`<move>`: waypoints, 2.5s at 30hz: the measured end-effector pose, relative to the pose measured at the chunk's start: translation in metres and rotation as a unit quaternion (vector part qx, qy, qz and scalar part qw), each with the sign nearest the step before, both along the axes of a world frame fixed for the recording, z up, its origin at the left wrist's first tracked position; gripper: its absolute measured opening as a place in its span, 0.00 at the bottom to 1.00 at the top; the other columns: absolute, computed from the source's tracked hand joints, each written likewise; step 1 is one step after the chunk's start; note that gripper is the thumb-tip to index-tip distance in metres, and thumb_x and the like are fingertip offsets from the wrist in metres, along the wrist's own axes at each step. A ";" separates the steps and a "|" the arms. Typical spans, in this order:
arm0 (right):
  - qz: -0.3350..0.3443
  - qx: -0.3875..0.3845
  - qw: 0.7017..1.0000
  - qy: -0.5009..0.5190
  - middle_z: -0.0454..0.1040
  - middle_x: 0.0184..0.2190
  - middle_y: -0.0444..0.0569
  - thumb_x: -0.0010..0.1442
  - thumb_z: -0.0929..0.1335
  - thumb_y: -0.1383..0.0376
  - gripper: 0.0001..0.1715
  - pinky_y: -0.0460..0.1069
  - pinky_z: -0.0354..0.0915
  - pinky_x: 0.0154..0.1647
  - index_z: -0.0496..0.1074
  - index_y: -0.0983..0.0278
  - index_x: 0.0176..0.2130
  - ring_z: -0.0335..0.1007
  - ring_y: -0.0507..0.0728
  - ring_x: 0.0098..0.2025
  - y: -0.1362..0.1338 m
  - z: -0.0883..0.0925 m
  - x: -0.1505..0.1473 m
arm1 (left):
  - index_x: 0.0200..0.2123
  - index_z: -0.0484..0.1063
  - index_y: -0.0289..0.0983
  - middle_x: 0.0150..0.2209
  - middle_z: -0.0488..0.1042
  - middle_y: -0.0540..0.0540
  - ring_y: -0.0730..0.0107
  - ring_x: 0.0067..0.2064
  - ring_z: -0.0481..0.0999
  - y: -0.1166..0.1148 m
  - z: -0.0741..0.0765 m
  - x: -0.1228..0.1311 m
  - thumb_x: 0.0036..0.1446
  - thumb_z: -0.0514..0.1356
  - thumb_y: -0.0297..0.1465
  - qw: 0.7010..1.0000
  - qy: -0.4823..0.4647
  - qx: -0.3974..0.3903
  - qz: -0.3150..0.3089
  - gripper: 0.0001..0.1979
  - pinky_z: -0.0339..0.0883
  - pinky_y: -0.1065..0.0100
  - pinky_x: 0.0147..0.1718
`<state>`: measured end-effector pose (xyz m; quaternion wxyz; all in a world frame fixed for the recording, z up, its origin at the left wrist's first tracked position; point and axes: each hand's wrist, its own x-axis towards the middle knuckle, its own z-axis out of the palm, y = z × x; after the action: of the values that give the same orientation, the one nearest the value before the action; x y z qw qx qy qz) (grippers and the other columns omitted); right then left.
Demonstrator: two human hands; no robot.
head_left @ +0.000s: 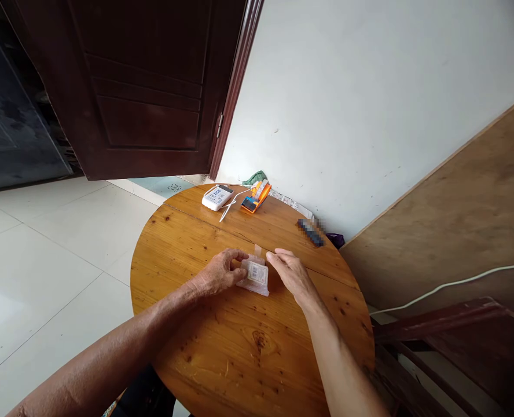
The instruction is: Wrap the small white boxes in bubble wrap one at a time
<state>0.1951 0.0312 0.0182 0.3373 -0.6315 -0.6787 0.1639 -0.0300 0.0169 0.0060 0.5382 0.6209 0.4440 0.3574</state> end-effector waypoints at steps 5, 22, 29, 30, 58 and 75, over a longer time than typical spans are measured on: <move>0.031 -0.004 0.998 0.051 0.79 0.44 0.56 0.54 0.70 0.48 0.22 0.60 0.66 0.52 0.78 0.62 0.24 0.73 0.66 0.51 0.019 -0.013 -0.020 | 0.50 0.73 0.33 0.41 0.75 0.44 0.69 0.36 0.72 0.003 -0.006 0.003 0.49 0.60 0.26 1.000 0.011 0.004 0.023 0.22 0.66 0.69 0.36; -0.058 0.001 0.958 0.281 0.80 0.41 0.55 0.44 0.74 0.47 0.27 0.56 0.67 0.48 0.78 0.66 0.36 0.73 0.65 0.48 0.031 0.032 -0.021 | 0.60 0.60 0.35 0.35 0.76 0.48 0.69 0.33 0.74 0.001 -0.008 0.013 0.49 0.65 0.33 0.960 -0.245 -0.122 -0.052 0.35 0.64 0.67 0.36; -0.105 0.039 0.976 0.188 0.75 0.28 0.46 0.51 0.69 0.46 0.23 0.49 0.65 0.33 0.73 0.63 0.34 0.70 0.55 0.29 -0.011 0.037 -0.012 | 0.39 0.68 0.36 0.31 0.73 0.50 0.74 0.29 0.71 0.002 -0.011 0.015 0.43 0.63 0.31 0.962 -0.244 -0.097 -0.076 0.17 0.61 0.71 0.31; -0.075 0.012 0.987 0.145 0.72 0.24 0.44 0.53 0.67 0.46 0.22 0.48 0.63 0.31 0.72 0.62 0.31 0.68 0.53 0.26 -0.023 0.040 -0.016 | 0.37 0.69 0.35 0.31 0.73 0.49 0.74 0.29 0.70 0.001 -0.011 0.014 0.43 0.62 0.30 0.966 -0.231 -0.094 -0.074 0.14 0.62 0.71 0.32; -0.110 -0.021 0.994 0.003 0.76 0.25 0.46 0.56 0.63 0.58 0.13 0.49 0.58 0.30 0.71 0.62 0.36 0.69 0.56 0.27 -0.067 -0.005 0.003 | 0.32 0.71 0.34 0.21 0.62 0.55 0.76 0.24 0.61 0.004 -0.012 0.007 0.47 0.55 0.27 0.994 -0.010 0.056 0.095 0.08 0.55 0.73 0.23; 0.061 0.154 0.979 -0.115 0.75 0.51 0.56 0.68 0.59 0.58 0.24 0.57 0.59 0.55 0.65 0.63 0.59 0.69 0.62 0.54 -0.077 0.010 -0.021 | 0.61 0.62 0.35 0.57 0.71 0.36 0.50 0.64 0.61 -0.009 0.009 -0.007 0.58 0.58 0.41 0.914 0.190 0.356 -0.025 0.30 0.50 0.50 0.63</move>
<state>0.1737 -0.0455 0.0285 0.3394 -0.5439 -0.7675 0.0041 -0.0367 0.0077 0.0149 0.1955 0.8387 0.3653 0.3533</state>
